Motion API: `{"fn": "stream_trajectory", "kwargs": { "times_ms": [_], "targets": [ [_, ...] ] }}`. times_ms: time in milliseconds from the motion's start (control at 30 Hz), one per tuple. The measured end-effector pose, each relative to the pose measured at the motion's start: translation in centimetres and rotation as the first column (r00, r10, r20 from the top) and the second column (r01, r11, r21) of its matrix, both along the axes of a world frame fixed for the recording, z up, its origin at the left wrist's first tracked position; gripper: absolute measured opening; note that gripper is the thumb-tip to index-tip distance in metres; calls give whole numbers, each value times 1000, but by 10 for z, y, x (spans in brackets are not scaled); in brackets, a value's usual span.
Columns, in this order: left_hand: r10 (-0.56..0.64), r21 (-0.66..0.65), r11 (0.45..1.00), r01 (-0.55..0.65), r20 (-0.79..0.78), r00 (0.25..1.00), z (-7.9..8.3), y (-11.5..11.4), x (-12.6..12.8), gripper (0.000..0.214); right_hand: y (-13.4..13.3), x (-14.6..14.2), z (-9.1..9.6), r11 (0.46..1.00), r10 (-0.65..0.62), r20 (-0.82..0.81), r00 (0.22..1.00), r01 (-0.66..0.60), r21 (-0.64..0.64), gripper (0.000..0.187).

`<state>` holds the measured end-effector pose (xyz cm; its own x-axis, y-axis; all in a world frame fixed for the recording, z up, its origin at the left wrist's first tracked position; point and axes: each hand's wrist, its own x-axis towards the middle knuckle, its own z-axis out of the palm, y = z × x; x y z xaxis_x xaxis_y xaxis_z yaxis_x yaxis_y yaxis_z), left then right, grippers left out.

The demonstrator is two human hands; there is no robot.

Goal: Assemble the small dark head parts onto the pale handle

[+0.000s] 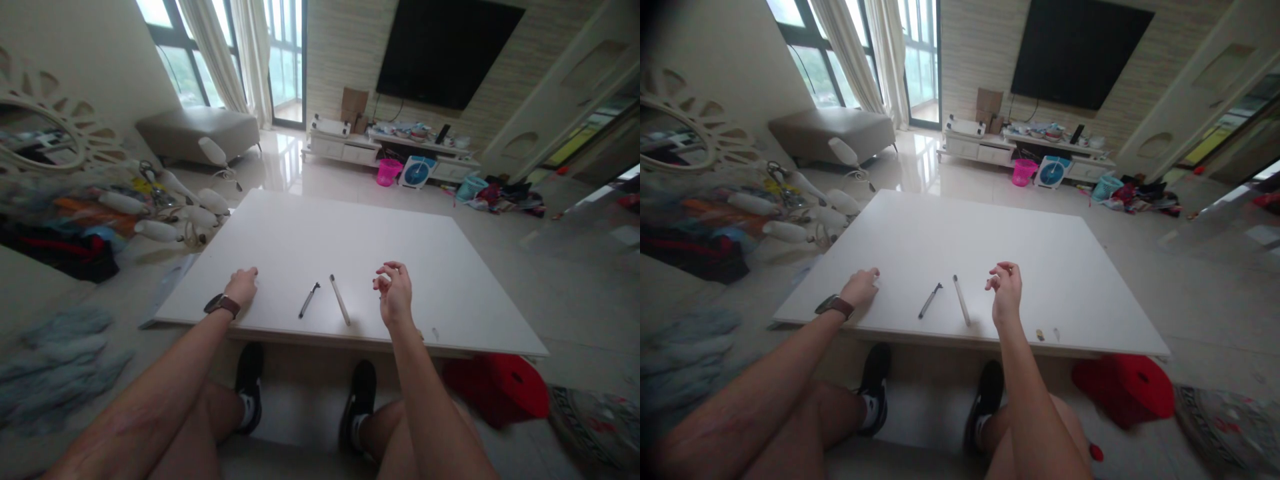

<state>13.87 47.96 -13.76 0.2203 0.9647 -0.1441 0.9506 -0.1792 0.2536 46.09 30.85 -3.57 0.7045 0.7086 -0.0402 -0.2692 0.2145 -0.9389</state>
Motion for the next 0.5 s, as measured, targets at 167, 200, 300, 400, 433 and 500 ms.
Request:
{"fn": "stream_trajectory", "kwargs": {
  "times_ms": [167, 200, 300, 400, 433, 500],
  "targets": [
    [-223, 68, 975, 213, 221, 949, 25, -23, 56, 36, 4, -12, -5, 994, 95, 79, 992, -91, -58, 16],
    [-284, 118, 958, 261, 291, 913, 32, -31, 70, 38, 4, -15, -6, 987, 146, 136, 980, -133, -95, 13],
    [-445, 312, 891, 329, 467, 764, 51, -60, 110, 42, 3, -27, -8, 935, 326, 413, 851, -227, -271, 13],
    [-529, 418, 845, 333, 559, 639, 64, -80, 138, 40, 3, -37, -10, 913, 386, 689, 614, -148, -380, 11],
    [-545, 441, 835, 330, 578, 608, 66, -84, 145, 40, 4, -39, -11, 913, 386, 744, 545, -112, -392, 11],
    [-573, 474, 817, 330, 599, 559, 68, -87, 154, 41, 4, -40, -12, 906, 398, 799, 450, -57, -419, 11]
  ]
}}
